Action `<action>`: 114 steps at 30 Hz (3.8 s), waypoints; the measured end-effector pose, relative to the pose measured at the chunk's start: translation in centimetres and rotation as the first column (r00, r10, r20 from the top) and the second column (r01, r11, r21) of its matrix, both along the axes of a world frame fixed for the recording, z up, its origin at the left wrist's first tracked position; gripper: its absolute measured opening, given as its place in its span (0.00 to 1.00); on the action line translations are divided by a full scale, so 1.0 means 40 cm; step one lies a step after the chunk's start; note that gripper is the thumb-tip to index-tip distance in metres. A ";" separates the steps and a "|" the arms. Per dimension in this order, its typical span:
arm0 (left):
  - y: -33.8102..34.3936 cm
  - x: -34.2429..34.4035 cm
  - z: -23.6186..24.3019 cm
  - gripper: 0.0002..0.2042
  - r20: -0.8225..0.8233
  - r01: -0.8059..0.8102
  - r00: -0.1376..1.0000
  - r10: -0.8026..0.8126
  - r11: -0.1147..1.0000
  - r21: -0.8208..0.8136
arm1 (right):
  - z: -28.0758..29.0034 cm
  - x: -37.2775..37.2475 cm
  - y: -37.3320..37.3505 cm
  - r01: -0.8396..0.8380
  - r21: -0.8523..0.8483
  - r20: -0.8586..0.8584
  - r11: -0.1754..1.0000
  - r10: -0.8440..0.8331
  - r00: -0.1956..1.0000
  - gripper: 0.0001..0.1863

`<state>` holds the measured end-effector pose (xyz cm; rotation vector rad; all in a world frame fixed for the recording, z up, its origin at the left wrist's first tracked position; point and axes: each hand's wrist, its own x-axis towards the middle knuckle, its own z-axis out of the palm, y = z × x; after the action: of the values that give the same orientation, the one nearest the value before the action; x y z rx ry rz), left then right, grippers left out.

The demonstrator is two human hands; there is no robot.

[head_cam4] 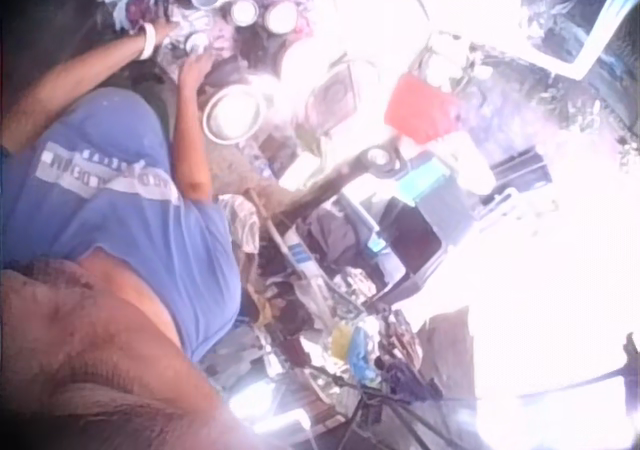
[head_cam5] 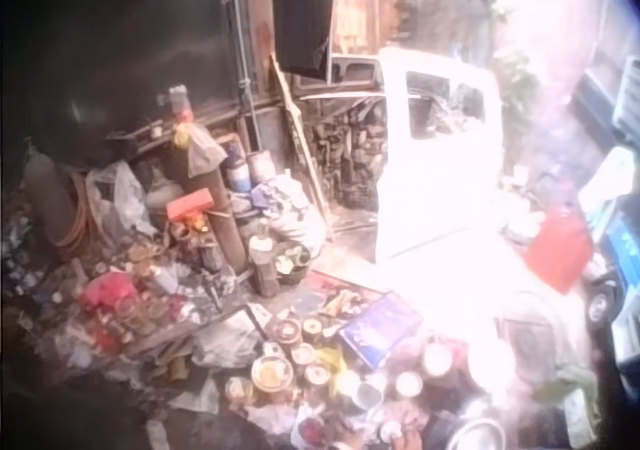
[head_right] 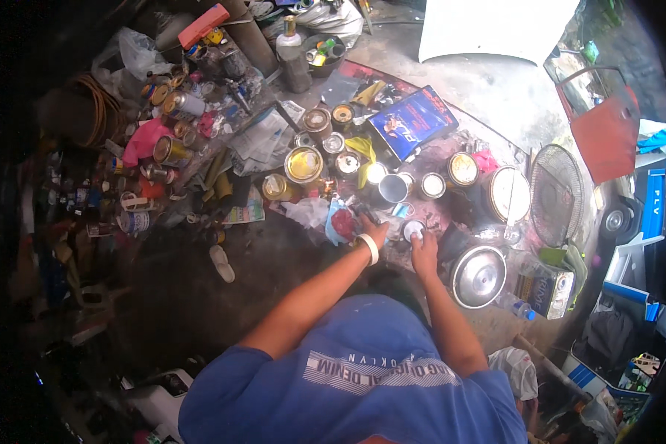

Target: The person places a plastic bag inside a plastic cup and pours liquids from two cans into it, then swirls the cup.

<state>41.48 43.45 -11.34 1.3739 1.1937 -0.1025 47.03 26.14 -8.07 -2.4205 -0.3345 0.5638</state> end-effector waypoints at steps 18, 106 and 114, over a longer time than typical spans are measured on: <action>0.683 -0.028 0.327 0.47 -0.496 0.749 0.587 -0.640 0.198 0.632 | 0.206 -0.207 0.125 -0.043 0.110 0.259 0.993 0.013 0.966 0.30; -0.231 -0.171 0.015 0.49 -0.002 0.280 0.854 -0.520 0.461 -0.842 | 0.097 -0.604 -0.458 0.496 -0.001 -0.298 0.868 -0.474 0.829 0.33; 0.155 -0.351 -0.010 0.09 0.076 0.296 0.929 -0.363 0.849 0.437 | -0.174 -0.584 -0.599 0.280 -0.121 -0.456 0.952 -0.304 0.837 0.24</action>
<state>27.44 49.63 -11.72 1.9275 0.8618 0.0223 23.66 2.20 -15.04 -2.2233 0.2579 0.9946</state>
